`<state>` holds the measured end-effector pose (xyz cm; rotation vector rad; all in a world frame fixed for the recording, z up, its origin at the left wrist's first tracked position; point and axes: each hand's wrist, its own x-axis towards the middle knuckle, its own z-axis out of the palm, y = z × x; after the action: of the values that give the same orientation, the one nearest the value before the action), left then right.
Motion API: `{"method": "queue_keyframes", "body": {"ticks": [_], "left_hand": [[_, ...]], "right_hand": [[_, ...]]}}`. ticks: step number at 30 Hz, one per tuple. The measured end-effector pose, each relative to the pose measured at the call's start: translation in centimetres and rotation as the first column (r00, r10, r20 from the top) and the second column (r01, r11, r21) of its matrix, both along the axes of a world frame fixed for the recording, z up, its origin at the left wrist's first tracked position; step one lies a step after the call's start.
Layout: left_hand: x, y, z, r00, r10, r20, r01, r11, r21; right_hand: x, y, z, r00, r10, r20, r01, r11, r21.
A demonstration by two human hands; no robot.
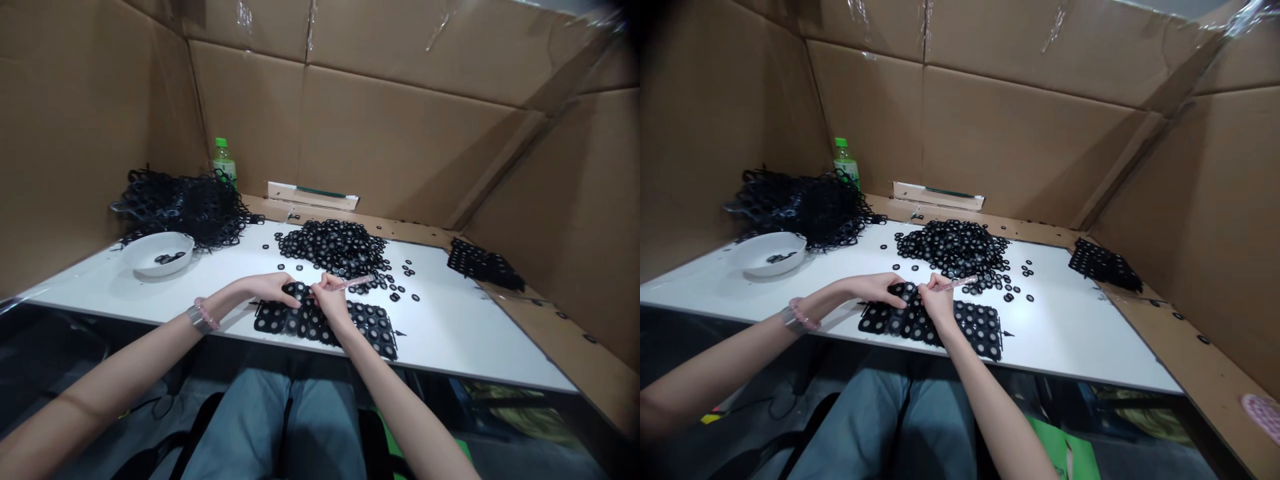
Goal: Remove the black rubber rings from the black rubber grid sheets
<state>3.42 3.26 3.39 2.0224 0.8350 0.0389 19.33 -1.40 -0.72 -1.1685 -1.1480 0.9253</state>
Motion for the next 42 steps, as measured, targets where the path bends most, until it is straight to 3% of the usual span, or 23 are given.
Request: {"method": "queue_keyframes", "body": {"ticks": [3, 6, 12, 22, 31, 33, 36, 37, 39, 41, 42], "left_hand": [[-0.2, 0.1, -0.2, 0.999, 0.003, 0.045, -0.001, 0.999, -0.039], [-0.3, 0.2, -0.5, 0.998, -0.008, 0.063, 0.006, 1.0, 0.024], [-0.3, 0.3, -0.8, 0.999, -0.024, 0.046, 0.021, 0.998, 0.064], [-0.2, -0.1, -0.7, 0.996, 0.007, 0.09, -0.01, 1.0, 0.025], [-0.4, -0.3, -1.2, 0.98, 0.058, 0.188, -0.027, 0.986, -0.164], [-0.6, -0.1, -1.0, 0.991, 0.016, 0.135, -0.004, 0.997, -0.083], [-1.0, -0.5, -0.3, 1.0, 0.029, 0.011, -0.03, 0.985, 0.168], [-1.2, -1.0, 0.0, 0.997, 0.08, 0.009, -0.079, 0.954, 0.291], [-1.7, -2.4, 0.8, 0.985, 0.16, 0.067, -0.171, 0.827, 0.536], [-2.1, -4.2, 1.3, 0.991, 0.107, 0.084, -0.135, 0.711, 0.69], [-2.3, -5.0, 1.4, 0.998, 0.037, 0.048, -0.06, 0.687, 0.724]], "right_hand": [[-0.1, -0.4, 0.4, 0.998, -0.008, 0.063, 0.006, 0.999, 0.037], [-0.4, -1.1, 0.7, 0.986, -0.034, 0.164, 0.02, 0.996, 0.083], [-0.9, -2.1, 0.3, 0.988, 0.072, 0.137, -0.064, 0.996, -0.06], [-1.0, -2.1, 0.3, 0.966, 0.071, 0.247, -0.061, 0.997, -0.048], [-1.3, -2.2, 0.1, 0.908, 0.052, 0.416, -0.097, 0.991, 0.088], [-1.2, -2.1, 0.2, 0.92, 0.066, 0.387, -0.102, 0.992, 0.073], [-0.8, -2.0, 0.4, 0.969, 0.082, 0.234, -0.078, 0.997, -0.023], [-0.6, -2.0, 0.5, 0.983, 0.074, 0.168, -0.067, 0.997, -0.049], [-0.5, -2.1, 0.5, 0.997, 0.049, 0.055, -0.046, 0.997, -0.062], [-0.5, -2.3, 0.4, 0.999, 0.045, -0.019, -0.045, 0.998, -0.047], [-0.6, -2.4, 0.4, 0.998, 0.053, -0.041, -0.055, 0.997, -0.046]]}}
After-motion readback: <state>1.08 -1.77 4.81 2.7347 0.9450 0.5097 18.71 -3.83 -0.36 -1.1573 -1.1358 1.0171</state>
